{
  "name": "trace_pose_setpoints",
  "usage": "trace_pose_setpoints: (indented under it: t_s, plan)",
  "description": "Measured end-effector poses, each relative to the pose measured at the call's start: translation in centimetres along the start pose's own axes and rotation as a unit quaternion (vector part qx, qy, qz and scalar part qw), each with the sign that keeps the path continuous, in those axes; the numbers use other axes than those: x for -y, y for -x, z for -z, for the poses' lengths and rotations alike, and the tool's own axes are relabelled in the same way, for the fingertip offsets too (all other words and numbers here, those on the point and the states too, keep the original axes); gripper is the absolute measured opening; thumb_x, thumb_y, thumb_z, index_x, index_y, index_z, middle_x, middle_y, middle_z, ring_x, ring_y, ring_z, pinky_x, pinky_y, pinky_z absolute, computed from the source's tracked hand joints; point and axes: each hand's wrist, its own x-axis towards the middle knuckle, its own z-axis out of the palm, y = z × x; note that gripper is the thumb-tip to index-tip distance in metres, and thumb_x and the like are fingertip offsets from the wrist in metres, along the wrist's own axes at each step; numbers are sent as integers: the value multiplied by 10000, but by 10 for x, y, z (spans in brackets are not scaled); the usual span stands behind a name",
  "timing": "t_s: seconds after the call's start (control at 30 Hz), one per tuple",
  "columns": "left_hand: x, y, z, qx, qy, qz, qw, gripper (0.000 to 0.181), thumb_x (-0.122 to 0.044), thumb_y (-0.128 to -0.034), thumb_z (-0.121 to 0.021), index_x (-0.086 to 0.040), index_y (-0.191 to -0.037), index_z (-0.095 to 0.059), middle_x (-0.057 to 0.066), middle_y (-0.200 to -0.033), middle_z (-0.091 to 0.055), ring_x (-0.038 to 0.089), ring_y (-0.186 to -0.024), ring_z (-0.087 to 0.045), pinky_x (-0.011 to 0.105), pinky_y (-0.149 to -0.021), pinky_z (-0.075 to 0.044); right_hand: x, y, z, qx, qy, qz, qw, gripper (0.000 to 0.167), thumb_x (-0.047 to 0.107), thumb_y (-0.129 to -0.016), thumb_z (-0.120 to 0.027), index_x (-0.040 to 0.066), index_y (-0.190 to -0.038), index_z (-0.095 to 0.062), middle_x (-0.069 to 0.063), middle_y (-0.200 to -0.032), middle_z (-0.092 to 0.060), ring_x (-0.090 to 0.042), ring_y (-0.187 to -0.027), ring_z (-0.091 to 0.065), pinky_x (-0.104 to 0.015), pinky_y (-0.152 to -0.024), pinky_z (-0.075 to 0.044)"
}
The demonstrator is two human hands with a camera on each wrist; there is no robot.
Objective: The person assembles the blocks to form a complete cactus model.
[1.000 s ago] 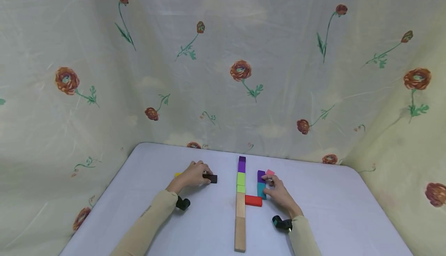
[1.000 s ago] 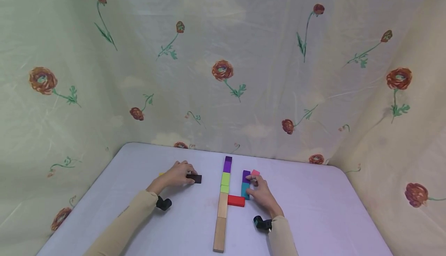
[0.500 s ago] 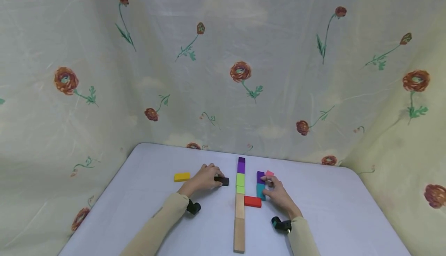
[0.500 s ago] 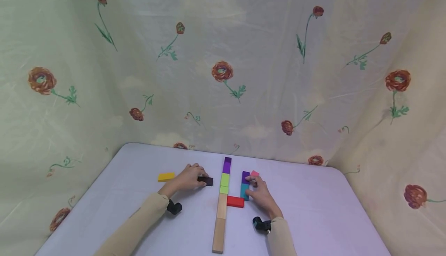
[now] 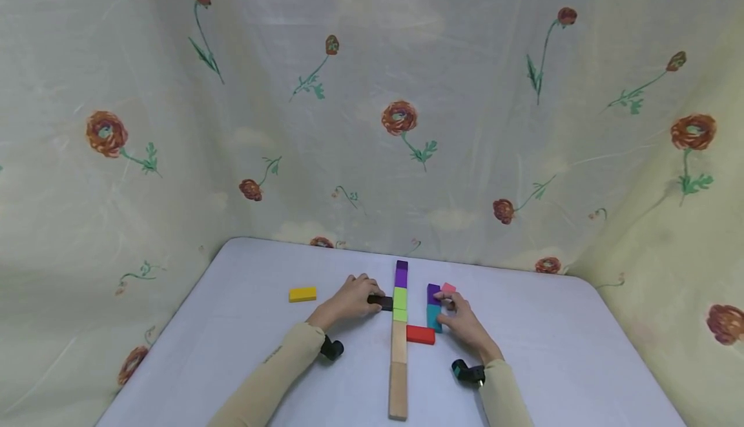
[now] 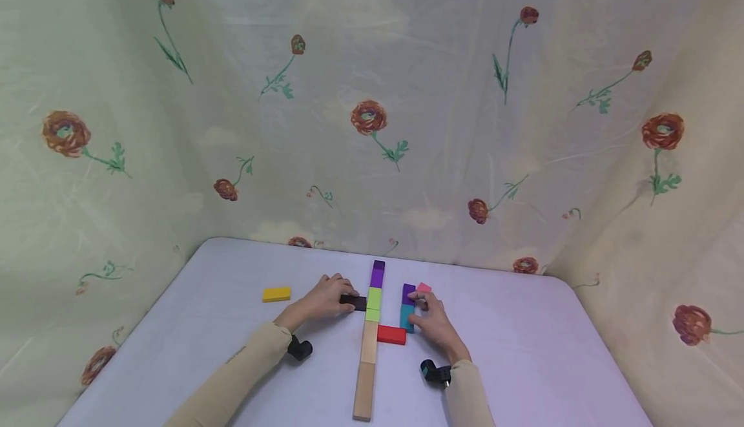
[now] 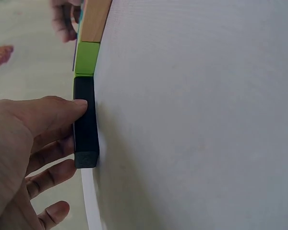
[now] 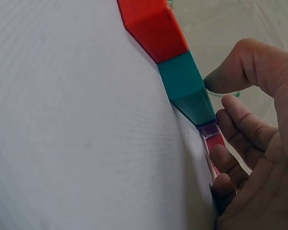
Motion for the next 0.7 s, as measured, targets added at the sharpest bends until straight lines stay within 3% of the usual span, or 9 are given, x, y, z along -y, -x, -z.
trace_pose_setpoints:
  t_s: [0.5, 0.7]
  plan:
    - [0, 4, 0, -12, 25, 23, 10000, 388, -391, -889, -683, -228, -1241, -669, -20, -1268, -612, 169, -1206, -497, 447, -1045, -355, 2, 2, 0, -24, 30, -1, 10000, 451, 57, -850, -643, 121, -1279, -517, -145, -1360, -444, -334, -1244, -398, -548, -1011, -373]
    - [1, 9, 2, -246, 7, 11, 9997, 508, -512, -877, -648, -218, -1291, -634, 2, -1271, -596, 178, -1182, -508, 454, -1016, -383, 2, 1, 0, -36, -2, 54, 10000, 448, 44, -844, -638, 99, -1273, -521, -128, -1368, -468, -339, -1247, -400, -557, -1028, -355]
